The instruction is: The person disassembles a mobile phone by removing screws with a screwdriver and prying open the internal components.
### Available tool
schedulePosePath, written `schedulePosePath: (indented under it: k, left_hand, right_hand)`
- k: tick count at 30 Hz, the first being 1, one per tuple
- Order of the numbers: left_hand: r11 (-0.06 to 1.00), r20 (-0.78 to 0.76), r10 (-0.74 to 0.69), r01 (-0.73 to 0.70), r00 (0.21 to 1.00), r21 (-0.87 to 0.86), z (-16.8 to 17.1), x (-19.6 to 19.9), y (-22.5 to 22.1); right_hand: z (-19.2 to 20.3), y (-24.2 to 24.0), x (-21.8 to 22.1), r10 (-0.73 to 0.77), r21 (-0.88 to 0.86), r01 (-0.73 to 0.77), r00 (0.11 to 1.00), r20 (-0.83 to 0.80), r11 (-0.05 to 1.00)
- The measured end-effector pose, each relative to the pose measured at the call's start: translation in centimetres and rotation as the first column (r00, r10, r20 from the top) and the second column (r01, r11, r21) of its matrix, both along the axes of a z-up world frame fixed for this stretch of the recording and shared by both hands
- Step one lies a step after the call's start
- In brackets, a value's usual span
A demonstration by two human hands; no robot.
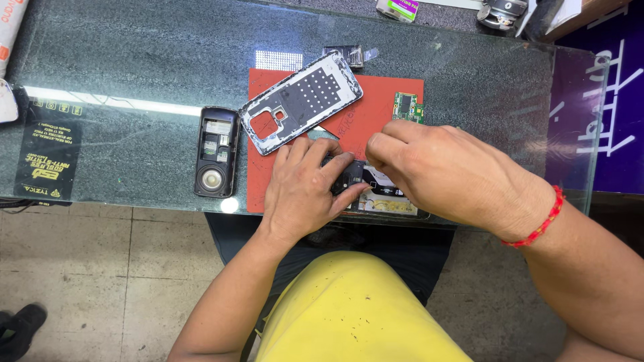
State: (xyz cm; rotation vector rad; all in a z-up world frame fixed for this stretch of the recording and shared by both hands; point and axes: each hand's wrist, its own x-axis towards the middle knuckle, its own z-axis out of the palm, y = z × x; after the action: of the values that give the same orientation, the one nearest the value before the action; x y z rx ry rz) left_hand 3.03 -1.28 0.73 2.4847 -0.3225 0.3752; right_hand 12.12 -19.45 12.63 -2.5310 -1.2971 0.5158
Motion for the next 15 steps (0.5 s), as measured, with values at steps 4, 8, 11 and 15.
schedulePosePath:
  k: [4,8,11,15]
  left_hand:
    - [1.000,-0.006,-0.004,0.004,1.000,0.008,-0.13,0.03,0.05]
    - [1.000,0.009,-0.001,0.001,1.000,-0.002,-0.04,0.03,0.04]
    - [1.000,-0.001,0.001,-0.001,1.000,-0.015,0.01,-0.05,0.05]
    - [1.000,0.014,-0.003,0.003,1.000,-0.012,-0.14,-0.05,0.09]
  right_hand:
    - [-0.32,0.10,0.09,0.008,-0.044,-0.007,1.000,0.005,0.999]
    - [-0.22,0.26,0.08,0.014,-0.020,-0.014,1.000,0.003,1.000]
    - [-0.11,0.26,0.14,0.028,-0.016,-0.028,1.000,-0.010,0.999]
    - [-0.38,0.04,0.02,-0.008,0.022,0.009,1.000,-0.023,1.000]
